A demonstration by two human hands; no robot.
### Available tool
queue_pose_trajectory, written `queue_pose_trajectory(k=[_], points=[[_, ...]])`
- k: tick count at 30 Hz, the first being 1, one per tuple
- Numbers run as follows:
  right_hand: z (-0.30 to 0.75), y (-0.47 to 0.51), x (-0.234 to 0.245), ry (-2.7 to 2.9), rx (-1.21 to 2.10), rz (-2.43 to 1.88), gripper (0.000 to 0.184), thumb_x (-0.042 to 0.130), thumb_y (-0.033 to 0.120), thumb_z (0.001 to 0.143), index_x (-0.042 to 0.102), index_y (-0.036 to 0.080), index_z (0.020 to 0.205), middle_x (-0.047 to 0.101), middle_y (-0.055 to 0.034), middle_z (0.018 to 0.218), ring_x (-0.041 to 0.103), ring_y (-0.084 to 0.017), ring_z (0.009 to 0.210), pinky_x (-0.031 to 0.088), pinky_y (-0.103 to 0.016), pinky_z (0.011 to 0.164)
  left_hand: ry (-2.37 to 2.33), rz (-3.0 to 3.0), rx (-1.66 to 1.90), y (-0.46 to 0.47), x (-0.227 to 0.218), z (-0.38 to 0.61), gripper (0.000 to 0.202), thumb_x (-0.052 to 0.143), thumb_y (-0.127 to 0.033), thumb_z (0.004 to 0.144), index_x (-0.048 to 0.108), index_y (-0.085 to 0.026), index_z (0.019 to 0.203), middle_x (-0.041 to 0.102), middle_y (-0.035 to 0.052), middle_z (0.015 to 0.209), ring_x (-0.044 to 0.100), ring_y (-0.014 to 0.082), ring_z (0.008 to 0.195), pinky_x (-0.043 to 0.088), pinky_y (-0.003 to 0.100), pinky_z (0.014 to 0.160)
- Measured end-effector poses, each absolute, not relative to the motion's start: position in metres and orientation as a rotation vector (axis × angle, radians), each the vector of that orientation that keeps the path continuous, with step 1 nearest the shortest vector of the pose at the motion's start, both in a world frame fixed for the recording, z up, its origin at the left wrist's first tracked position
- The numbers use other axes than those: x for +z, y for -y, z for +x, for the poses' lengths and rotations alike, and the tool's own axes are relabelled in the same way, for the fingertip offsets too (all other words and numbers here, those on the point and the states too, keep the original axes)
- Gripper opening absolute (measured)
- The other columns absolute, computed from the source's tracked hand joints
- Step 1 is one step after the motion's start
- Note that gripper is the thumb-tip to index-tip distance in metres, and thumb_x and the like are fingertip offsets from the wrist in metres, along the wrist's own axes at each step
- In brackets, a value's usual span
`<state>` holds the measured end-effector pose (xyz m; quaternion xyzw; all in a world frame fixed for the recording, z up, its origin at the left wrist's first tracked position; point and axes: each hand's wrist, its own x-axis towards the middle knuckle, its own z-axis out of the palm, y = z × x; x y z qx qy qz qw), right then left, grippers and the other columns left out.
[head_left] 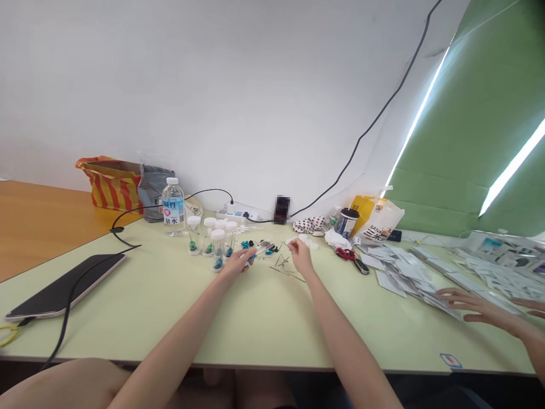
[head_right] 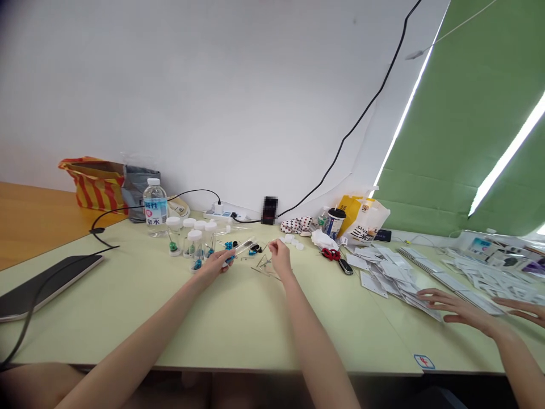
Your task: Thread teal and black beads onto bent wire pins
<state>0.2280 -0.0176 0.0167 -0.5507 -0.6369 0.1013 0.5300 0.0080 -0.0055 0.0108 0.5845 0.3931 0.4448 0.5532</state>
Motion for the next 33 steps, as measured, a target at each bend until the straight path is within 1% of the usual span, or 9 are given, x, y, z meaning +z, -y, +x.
queue_pose_trajectory(k=[7, 10, 13, 16, 19, 23, 26, 29, 33], points=[[0.240, 0.024, 0.031, 1.495, 0.369, -1.112, 0.017, 0.047, 0.032, 0.073, 0.056, 0.018, 0.074, 0.054, -0.0018, 0.069, 0.046, -0.012, 0.057, 0.039, -0.025, 0.056, -1.000, 1.537, 1.036, 0.007, 0.007, 0.009, 0.039, 0.058, -0.056, 0.061, 0.057, -0.017, 0.064, 0.049, -0.0019, 0.057, 0.038, 0.0084, 0.048, 0.030, 0.021, 0.049], [0.226, 0.028, 0.032, 1.530, 0.464, -1.054, 0.017, 0.055, 0.033, 0.069, 0.057, 0.019, 0.078, 0.057, -0.0014, 0.071, 0.050, -0.013, 0.060, 0.040, -0.025, 0.057, -1.006, 1.597, 1.018, 0.010, 0.008, 0.009, 0.040, 0.058, -0.057, 0.061, 0.057, -0.017, 0.065, 0.050, -0.0011, 0.058, 0.040, 0.0098, 0.050, 0.030, 0.021, 0.049], [0.216, 0.032, 0.030, 1.409, 0.572, -1.043, 0.027, 0.064, 0.035, 0.062, 0.055, 0.019, 0.083, 0.059, -0.0008, 0.066, 0.052, -0.014, 0.059, 0.040, -0.025, 0.056, -1.004, 1.652, 0.992, 0.013, 0.012, 0.009, 0.040, 0.057, -0.057, 0.061, 0.058, -0.018, 0.066, 0.050, -0.0010, 0.059, 0.040, 0.0106, 0.051, 0.030, 0.021, 0.049], [0.212, 0.031, 0.026, 1.360, 0.663, -1.043, 0.026, 0.063, 0.041, 0.063, 0.058, 0.017, 0.075, 0.062, -0.0041, 0.066, 0.054, -0.015, 0.060, 0.040, -0.026, 0.054, -0.998, 1.667, 0.986, 0.014, 0.014, 0.009, 0.042, 0.057, -0.059, 0.060, 0.058, -0.018, 0.064, 0.050, -0.0010, 0.058, 0.040, 0.0108, 0.050, 0.030, 0.021, 0.049], [0.217, 0.026, 0.021, 1.370, 0.632, -1.055, 0.031, 0.054, 0.045, 0.070, 0.061, 0.017, 0.079, 0.064, -0.0059, 0.072, 0.052, -0.015, 0.060, 0.040, -0.027, 0.054, -0.990, 1.640, 0.989, 0.014, 0.014, 0.009, 0.042, 0.056, -0.060, 0.060, 0.057, -0.017, 0.064, 0.050, -0.0012, 0.058, 0.039, 0.0100, 0.049, 0.030, 0.021, 0.048], [0.245, 0.017, 0.014, 1.241, 0.270, -1.328, 0.032, 0.042, 0.040, 0.077, 0.060, 0.016, 0.087, 0.062, -0.0079, 0.085, 0.053, -0.018, 0.073, 0.041, -0.030, 0.066, -0.960, 1.576, 0.980, 0.012, 0.013, 0.008, 0.041, 0.056, -0.057, 0.063, 0.059, -0.017, 0.069, 0.050, -0.0016, 0.060, 0.037, 0.0083, 0.048, 0.031, 0.021, 0.050], [0.276, 0.014, 0.003, 1.213, 0.019, -1.741, 0.033, 0.049, 0.027, 0.072, 0.056, 0.016, 0.102, 0.053, -0.0130, 0.105, 0.049, -0.024, 0.096, 0.037, -0.033, 0.078, -0.957, 1.561, 0.978, 0.011, 0.013, 0.007, 0.039, 0.056, -0.056, 0.063, 0.059, -0.017, 0.071, 0.050, -0.0017, 0.060, 0.037, 0.0078, 0.048, 0.030, 0.021, 0.050], [0.301, 0.011, -0.009, 1.179, 0.034, -2.051, 0.052, 0.053, 0.024, 0.070, 0.043, 0.015, 0.120, 0.048, -0.0170, 0.110, 0.046, -0.026, 0.102, 0.035, -0.034, 0.081, -0.955, 1.564, 0.976, 0.011, 0.014, 0.007, 0.039, 0.057, -0.055, 0.063, 0.058, -0.017, 0.069, 0.050, -0.0015, 0.060, 0.036, 0.0076, 0.048, 0.029, 0.021, 0.049], [0.315, 0.001, -0.014, 1.258, 0.044, -2.208, 0.057, 0.046, 0.031, 0.077, 0.032, 0.018, 0.131, 0.048, -0.0165, 0.107, 0.049, -0.024, 0.100, 0.033, -0.034, 0.082, -0.959, 1.558, 0.999, 0.012, 0.014, 0.008, 0.042, 0.055, -0.058, 0.063, 0.058, -0.016, 0.068, 0.049, -0.0012, 0.059, 0.038, 0.0089, 0.049, 0.030, 0.021, 0.049]])
